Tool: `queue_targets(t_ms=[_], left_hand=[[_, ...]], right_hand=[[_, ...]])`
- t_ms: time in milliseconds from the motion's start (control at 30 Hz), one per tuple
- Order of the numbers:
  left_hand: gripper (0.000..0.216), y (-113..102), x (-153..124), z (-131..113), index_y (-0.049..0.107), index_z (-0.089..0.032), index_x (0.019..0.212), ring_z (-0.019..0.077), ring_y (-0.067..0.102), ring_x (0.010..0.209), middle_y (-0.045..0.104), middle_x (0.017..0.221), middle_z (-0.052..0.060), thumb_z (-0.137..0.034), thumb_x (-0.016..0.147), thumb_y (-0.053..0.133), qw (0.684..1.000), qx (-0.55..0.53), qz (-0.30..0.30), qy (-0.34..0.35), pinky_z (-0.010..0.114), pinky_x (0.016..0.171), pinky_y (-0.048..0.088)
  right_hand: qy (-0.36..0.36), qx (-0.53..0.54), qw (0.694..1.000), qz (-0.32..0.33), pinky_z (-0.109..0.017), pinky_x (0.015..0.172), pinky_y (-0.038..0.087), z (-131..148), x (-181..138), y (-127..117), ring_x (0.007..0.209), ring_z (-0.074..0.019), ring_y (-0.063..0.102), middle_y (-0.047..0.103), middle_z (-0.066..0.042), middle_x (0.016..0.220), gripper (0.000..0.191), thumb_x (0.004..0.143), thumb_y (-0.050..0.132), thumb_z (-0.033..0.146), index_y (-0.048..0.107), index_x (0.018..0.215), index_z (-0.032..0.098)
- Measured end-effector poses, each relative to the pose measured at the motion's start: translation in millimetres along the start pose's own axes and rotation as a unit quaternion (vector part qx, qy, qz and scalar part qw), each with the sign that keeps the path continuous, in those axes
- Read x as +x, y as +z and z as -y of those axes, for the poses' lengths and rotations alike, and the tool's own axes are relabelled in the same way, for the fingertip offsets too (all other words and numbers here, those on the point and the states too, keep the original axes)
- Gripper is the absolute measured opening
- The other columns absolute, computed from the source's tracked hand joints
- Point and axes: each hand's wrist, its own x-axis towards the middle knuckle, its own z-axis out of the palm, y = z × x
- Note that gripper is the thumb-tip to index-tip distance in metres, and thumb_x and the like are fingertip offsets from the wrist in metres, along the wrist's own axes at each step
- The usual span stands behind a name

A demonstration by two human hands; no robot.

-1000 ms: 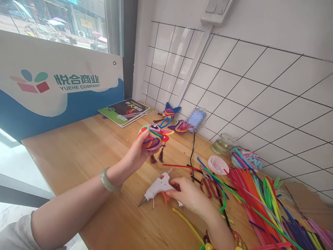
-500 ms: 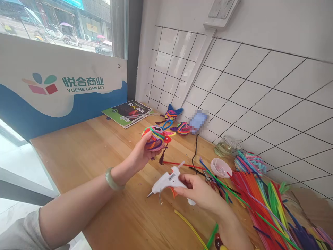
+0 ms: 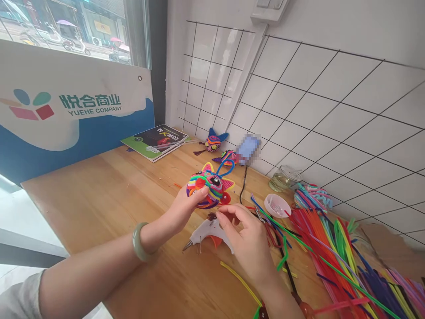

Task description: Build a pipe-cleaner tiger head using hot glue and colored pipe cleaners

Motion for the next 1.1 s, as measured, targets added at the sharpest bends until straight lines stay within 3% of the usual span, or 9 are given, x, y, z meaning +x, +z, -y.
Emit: queue_targets(t_ms=[200,400,667,1100], left_hand=[[0.040,1.8,-3.7,4.3,0.062,-0.013,0.104,0.0266,0.064,0.098,0.070,0.102,0.012,-0.043,0.078,0.067,0.998,0.067,0.001,0.004,0.035,0.084,0.051],[0.041,2.3,-5.3,3.4,0.059,-0.014,0.098,0.0209,0.065,0.085,0.070,0.095,0.009,-0.044,0.074,0.071,0.992,0.123,-0.034,0.010,0.030,0.075,0.052],[0.045,4.7,-8.4,1.7,0.056,-0.015,0.101,0.0216,0.065,0.086,0.069,0.098,0.009,-0.044,0.072,0.073,0.992,0.120,-0.033,0.018,0.030,0.071,0.054],[0.045,7.3,-8.9,1.2,0.056,-0.016,0.100,0.0228,0.066,0.083,0.070,0.095,0.008,-0.041,0.069,0.076,0.985,0.154,-0.062,0.050,0.031,0.071,0.053]], right_hand=[[-0.075,-0.022,0.996,-0.052,-0.024,0.064,0.044,4.4,-5.2,9.9,0.065,-0.0116,0.056,0.063,-0.001,0.077,0.006,0.089,0.057,0.020,0.062,0.086,0.017],[-0.044,-0.006,0.998,-0.053,-0.023,0.060,0.042,7.2,-6.1,11.4,0.063,-0.0110,0.055,0.061,0.000,0.071,0.013,0.089,0.056,0.023,0.063,0.079,0.018],[0.039,0.070,0.997,-0.020,-0.024,0.058,0.043,10.1,-7.8,7.7,0.059,-0.0116,0.055,0.062,0.000,0.068,0.021,0.089,0.054,0.032,0.063,0.076,0.018],[0.062,0.049,0.996,-0.037,-0.024,0.055,0.042,15.1,-5.7,9.9,0.056,-0.0123,0.053,0.062,0.000,0.062,0.020,0.085,0.054,0.030,0.061,0.070,0.019]])
